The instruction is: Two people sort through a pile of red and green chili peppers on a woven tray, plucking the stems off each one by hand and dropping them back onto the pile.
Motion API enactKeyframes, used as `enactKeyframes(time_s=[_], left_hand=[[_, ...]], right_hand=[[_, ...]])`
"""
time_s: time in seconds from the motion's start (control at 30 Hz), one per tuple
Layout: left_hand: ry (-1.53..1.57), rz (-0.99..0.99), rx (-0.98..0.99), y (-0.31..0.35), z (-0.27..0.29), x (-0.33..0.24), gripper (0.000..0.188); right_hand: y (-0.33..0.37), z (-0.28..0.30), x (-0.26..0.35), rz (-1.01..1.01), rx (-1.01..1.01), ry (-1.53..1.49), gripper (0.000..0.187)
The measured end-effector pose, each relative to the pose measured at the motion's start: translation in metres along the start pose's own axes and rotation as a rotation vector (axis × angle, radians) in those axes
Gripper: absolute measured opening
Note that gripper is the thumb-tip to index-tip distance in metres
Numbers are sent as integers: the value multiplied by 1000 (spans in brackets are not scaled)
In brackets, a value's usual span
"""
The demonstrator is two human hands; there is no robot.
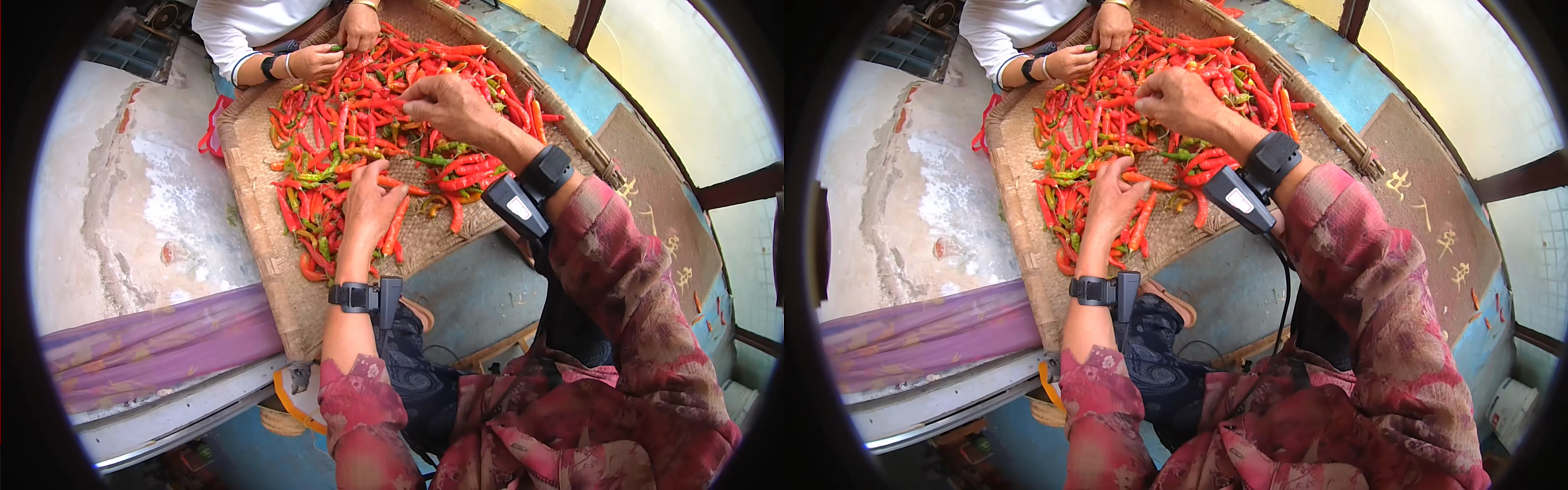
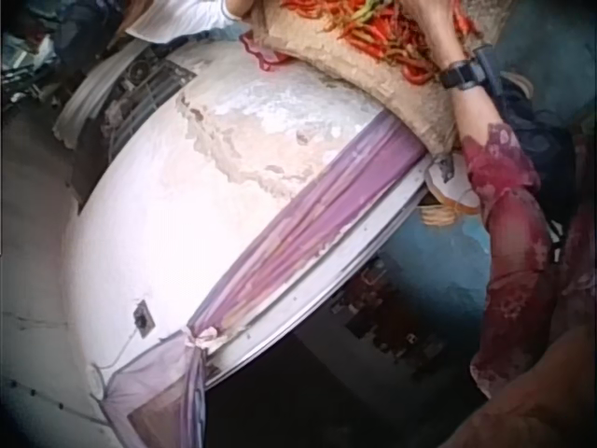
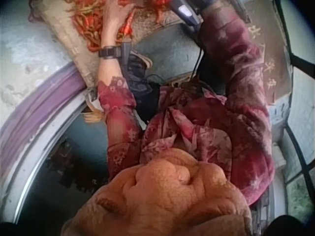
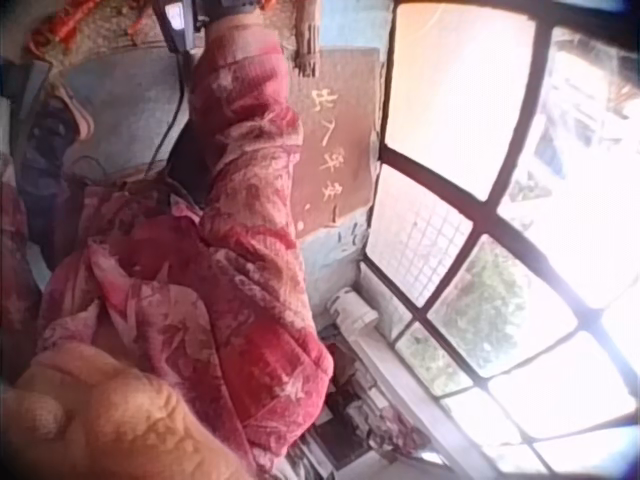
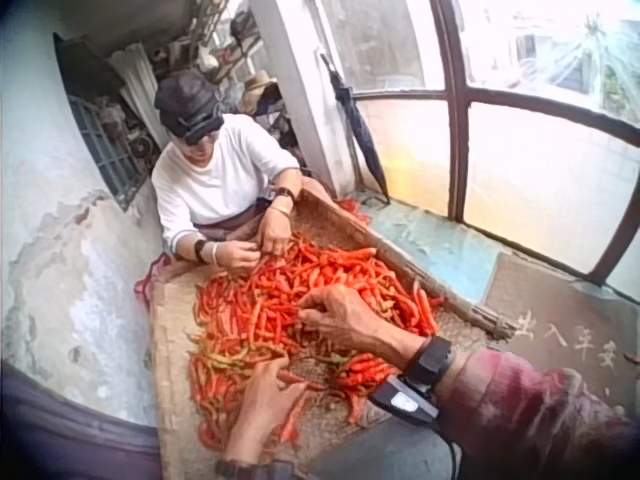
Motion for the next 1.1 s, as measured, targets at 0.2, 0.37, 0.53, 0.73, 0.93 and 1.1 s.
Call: enactKeyframes(time_s=[0.2, 0.37, 0.53, 0.73, 0.93, 1.1], left_hand=[[-800, -335, 8, 6, -34, 3, 43], [-757, -285, 71, -1, -40, 7, 32], [-686, -278, 57, -6, -34, 8, 37], [156, -62, -137, -13, 11, 0, 23], [978, -70, 21, -2, 29, -9, 23], [1243, -106, 284, 5, 27, -13, 28]], right_hand=[[-5, 39, -24, 57, -476, 152, 26], [3, -3, -8, 130, 15, 151, 20], [10, -27, 5, 191, 194, 122, 18], [7, -27, 5, 250, 62, 186, 18], [17, -50, 17, 365, 116, 175, 34], [21, -71, 21, 365, 249, 198, 27]])
Point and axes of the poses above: each hand's wrist, its own y-axis away from the middle knuckle, its own z-axis out of the back of the hand, x = y × z, the point moved 5 cm from there along -y, towards the middle knuckle, and after that the axes turned 4 degrees about z, right-handed, at the moved point
